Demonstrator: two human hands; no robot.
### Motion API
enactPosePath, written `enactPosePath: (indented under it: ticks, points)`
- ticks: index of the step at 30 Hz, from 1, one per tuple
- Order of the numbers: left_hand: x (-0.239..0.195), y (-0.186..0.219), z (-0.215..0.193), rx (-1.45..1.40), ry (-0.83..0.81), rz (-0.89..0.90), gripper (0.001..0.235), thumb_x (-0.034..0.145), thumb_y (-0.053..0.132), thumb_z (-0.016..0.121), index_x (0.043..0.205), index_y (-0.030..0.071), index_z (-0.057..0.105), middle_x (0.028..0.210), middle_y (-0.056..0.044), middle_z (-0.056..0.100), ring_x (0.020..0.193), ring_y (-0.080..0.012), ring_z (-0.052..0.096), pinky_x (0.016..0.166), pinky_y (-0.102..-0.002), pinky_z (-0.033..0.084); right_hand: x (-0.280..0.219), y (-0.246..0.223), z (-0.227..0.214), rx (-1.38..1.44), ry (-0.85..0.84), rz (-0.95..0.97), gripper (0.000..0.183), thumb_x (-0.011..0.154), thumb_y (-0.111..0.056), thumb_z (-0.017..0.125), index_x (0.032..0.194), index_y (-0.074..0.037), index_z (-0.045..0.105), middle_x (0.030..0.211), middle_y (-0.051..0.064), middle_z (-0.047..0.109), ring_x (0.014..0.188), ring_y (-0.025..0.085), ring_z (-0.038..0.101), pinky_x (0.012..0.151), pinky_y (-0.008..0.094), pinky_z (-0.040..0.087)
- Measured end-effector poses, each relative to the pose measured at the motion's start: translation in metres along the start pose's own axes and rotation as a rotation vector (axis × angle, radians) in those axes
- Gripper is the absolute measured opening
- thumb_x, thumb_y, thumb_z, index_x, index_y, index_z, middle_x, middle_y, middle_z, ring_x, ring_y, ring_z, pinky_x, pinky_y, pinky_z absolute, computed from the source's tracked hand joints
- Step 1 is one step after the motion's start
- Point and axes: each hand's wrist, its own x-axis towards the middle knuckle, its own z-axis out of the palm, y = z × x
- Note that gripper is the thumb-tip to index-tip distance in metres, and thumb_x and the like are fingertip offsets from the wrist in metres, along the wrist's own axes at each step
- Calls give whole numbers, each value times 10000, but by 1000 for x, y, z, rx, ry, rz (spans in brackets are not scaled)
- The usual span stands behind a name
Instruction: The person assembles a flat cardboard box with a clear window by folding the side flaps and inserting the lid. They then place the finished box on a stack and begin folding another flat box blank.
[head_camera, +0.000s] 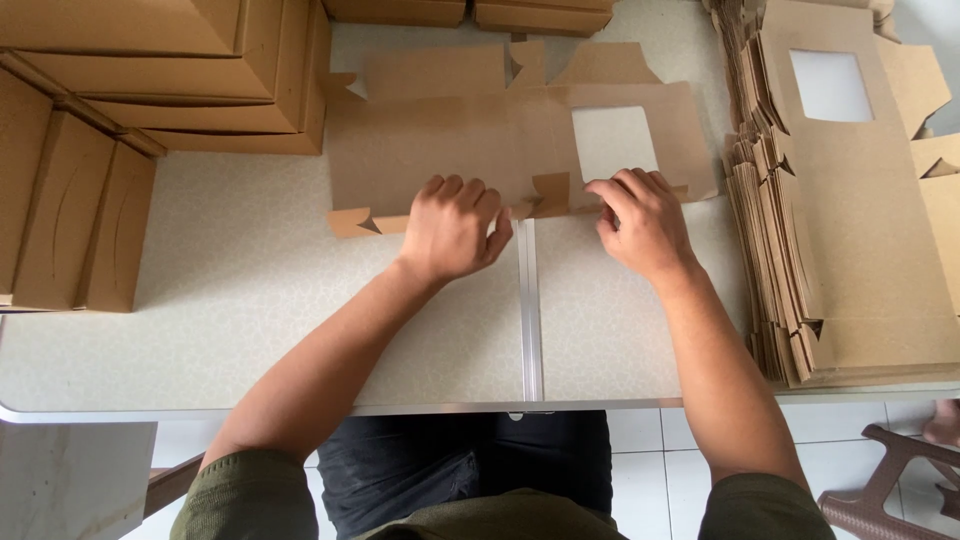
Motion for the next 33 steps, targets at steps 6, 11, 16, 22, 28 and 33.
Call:
enactPosePath:
  ticks: [6, 11, 16, 22, 28, 33]
  points:
    - [3, 13, -25, -69, -210, -62, 287, 850, 384, 659, 729, 124, 658, 570, -43, 605, 506, -255, 672, 563, -365, 536, 2, -13, -16, -85, -20, -25, 501, 694, -31, 646, 1173, -167, 706, 922, 21, 644, 838, 234, 667, 735, 364, 533]
    - [3, 18, -25, -136, -310, -70, 227, 855, 341, 652, 764, 134, 634, 554, -28, 612, 468, -251, 671, 515, -364, 537, 28, -53, -28, 34, -44, -59, 742, 614, 21, 702, 1345, -67, 610, 1210, 157, 661, 1119, 343, 651, 885, 450, 514]
    - [14, 28, -47, -301, -446, -105, 261, 923, 324, 578, 790, 129, 688, 566, -70, 646, 487, -281, 688, 525, -376, 552, 28, -56, -39, 94, 20, -103, 555, 691, 7, 633, 1240, -58, 679, 863, 95, 645, 791, 286, 666, 775, 410, 530]
    - [39, 10, -77, -691, -812, -459, 418, 973, 429, 428, 891, 218, 779, 733, 4, 749, 691, -237, 747, 715, -381, 572, 25, -55, -47, 303, -26, -11, 351, 782, -23, 565, 1088, -93, 721, 691, 15, 652, 598, 241, 658, 620, 345, 546]
    - [54, -46, -112, -442, -921, -645, 338, 939, 387, 573, 1213, 259, 724, 1146, -43, 763, 1100, -369, 692, 940, -511, 533, 54, -53, -49, 391, -187, 109, 243, 878, -8, 576, 1045, -96, 728, 771, 62, 736, 712, 277, 721, 653, 376, 572]
    - [24, -79, -70, -67, -569, -443, 765, 864, 374, 798, 1494, 39, 521, 1427, -244, 540, 1355, -445, 447, 1123, -580, 356, 127, -69, -61, 279, -524, 198, 380, 916, -161, 693, 1281, -61, 659, 1188, 154, 692, 1152, 357, 655, 966, 474, 518]
